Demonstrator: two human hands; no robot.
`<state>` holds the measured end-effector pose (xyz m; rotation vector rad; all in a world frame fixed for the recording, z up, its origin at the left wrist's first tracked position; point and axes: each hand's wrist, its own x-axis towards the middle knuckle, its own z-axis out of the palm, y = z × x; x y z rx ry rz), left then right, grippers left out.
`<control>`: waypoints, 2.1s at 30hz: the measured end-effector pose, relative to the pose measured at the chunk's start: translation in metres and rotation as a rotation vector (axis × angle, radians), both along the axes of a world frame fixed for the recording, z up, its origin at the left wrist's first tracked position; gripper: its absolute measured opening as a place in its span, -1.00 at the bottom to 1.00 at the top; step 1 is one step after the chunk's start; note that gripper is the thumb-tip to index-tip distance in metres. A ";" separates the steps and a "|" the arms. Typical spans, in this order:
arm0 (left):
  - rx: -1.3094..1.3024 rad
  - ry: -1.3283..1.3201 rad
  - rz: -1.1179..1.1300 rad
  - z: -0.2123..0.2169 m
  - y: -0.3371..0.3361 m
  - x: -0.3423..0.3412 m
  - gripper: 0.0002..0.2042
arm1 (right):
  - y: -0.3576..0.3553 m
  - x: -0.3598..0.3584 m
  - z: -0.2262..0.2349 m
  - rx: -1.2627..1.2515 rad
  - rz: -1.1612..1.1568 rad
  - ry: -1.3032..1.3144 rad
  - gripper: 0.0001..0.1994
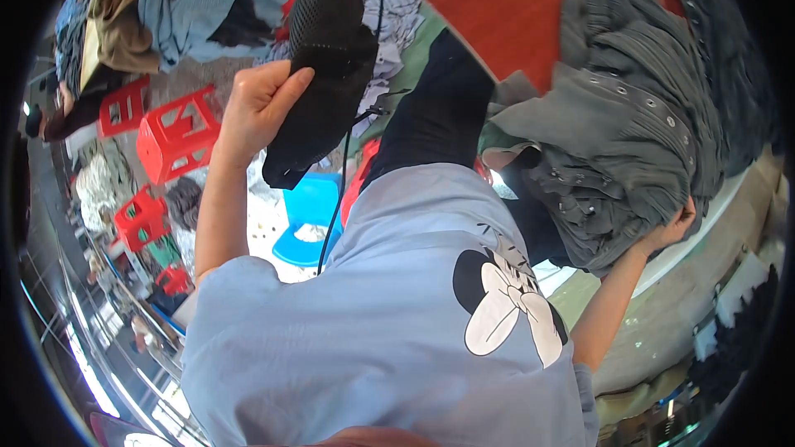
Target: Inspecting and fastening metal hooks on grey pleated textile pieces in a workshop.
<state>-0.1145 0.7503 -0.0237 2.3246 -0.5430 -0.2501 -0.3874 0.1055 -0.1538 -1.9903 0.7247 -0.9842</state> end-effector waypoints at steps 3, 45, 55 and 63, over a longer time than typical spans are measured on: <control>0.121 0.062 0.121 -0.044 0.049 -0.032 -0.59 | -0.026 -0.007 -0.002 -0.193 -0.001 0.103 -0.70; 0.668 1.248 0.767 -0.400 0.284 -0.423 -0.64 | 0.031 -0.026 0.060 -0.109 -0.154 0.573 -0.59; 0.583 2.031 0.981 -0.385 0.302 -0.399 -0.84 | 0.005 -0.044 0.032 -0.070 -0.148 0.467 -0.64; 0.942 0.788 0.889 -0.321 0.376 -0.212 -0.71 | 0.028 -0.036 0.006 -0.468 -0.178 0.405 -0.66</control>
